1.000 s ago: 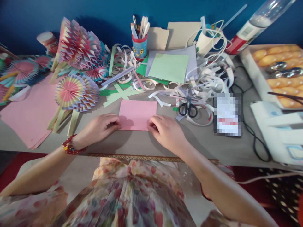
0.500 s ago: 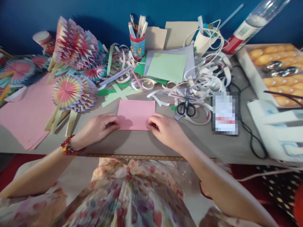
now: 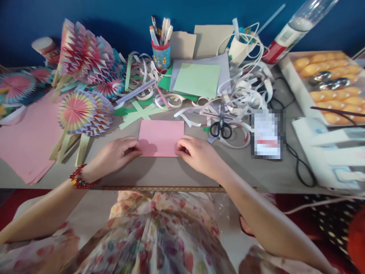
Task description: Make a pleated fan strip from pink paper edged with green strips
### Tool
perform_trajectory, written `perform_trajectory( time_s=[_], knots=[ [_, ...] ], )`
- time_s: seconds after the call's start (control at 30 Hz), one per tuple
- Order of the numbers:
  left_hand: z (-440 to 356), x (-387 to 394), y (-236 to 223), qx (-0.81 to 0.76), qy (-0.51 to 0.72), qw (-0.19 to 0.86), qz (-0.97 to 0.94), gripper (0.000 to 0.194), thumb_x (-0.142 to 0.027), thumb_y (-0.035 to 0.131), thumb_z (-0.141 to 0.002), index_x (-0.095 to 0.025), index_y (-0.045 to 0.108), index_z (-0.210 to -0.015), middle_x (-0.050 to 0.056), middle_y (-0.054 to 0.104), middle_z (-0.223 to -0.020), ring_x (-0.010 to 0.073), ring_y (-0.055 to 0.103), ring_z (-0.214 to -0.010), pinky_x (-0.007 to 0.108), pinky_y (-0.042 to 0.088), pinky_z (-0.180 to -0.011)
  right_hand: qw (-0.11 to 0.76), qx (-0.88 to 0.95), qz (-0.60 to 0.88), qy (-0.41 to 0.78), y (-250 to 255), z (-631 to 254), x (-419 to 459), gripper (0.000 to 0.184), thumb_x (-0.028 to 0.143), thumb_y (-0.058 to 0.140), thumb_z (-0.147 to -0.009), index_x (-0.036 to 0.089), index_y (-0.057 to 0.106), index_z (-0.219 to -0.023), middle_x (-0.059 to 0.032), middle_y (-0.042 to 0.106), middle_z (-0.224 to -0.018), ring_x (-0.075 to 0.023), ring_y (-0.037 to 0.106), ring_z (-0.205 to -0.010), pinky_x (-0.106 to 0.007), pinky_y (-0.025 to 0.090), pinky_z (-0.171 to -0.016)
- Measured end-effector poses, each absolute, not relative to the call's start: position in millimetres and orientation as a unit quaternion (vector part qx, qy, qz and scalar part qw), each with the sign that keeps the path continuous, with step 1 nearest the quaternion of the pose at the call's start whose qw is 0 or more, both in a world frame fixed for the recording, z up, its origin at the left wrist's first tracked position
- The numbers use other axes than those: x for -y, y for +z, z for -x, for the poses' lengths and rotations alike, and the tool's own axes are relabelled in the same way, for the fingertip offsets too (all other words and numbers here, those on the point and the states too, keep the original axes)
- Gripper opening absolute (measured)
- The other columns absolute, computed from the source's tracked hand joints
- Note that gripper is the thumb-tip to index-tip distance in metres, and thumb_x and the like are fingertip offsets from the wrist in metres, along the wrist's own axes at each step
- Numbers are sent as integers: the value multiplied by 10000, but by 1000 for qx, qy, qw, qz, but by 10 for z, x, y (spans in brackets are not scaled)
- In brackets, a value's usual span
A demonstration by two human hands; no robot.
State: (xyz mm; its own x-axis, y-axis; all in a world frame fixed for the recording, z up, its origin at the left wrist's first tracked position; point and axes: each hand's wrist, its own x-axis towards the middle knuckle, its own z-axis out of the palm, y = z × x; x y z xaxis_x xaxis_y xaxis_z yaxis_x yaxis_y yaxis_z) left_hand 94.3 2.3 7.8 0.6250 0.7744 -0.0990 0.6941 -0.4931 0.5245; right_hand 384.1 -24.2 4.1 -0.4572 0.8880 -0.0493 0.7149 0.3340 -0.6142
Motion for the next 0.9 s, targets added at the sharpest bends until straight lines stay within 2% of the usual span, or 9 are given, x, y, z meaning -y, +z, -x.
perform_trajectory(
  time_s=[0.33, 0.67, 0.9],
  knots=[
    [-938, -14, 75, -427, 79, 268, -860, 157, -255, 496, -973, -193, 597, -868, 2, 608, -850, 156, 579, -781, 246, 372, -687, 152, 809, 494, 281, -7, -3855, 259, 74, 197, 594, -914, 212, 566, -847, 8, 621, -901, -119, 580, -740, -227, 375, -663],
    [-933, -13, 47, -423, 78, 253, -867, 138, -233, 497, -963, -192, 591, -870, 0, 603, -844, 154, 574, -771, 253, 375, -688, 178, 817, 482, 261, -87, -3855, 293, 86, 248, 570, -944, 208, 566, -868, -15, 601, -893, -142, 575, -759, -245, 392, -680],
    [-937, 4, 32, -417, 77, 231, -876, 135, -224, 489, -968, -191, 585, -878, 8, 610, -875, 165, 579, -800, 266, 388, -711, 197, 839, 471, 189, -140, -3846, 371, 90, 239, 511, -976, 206, 568, -914, -45, 630, -933, -184, 594, -852, -287, 415, -761]
  ],
)
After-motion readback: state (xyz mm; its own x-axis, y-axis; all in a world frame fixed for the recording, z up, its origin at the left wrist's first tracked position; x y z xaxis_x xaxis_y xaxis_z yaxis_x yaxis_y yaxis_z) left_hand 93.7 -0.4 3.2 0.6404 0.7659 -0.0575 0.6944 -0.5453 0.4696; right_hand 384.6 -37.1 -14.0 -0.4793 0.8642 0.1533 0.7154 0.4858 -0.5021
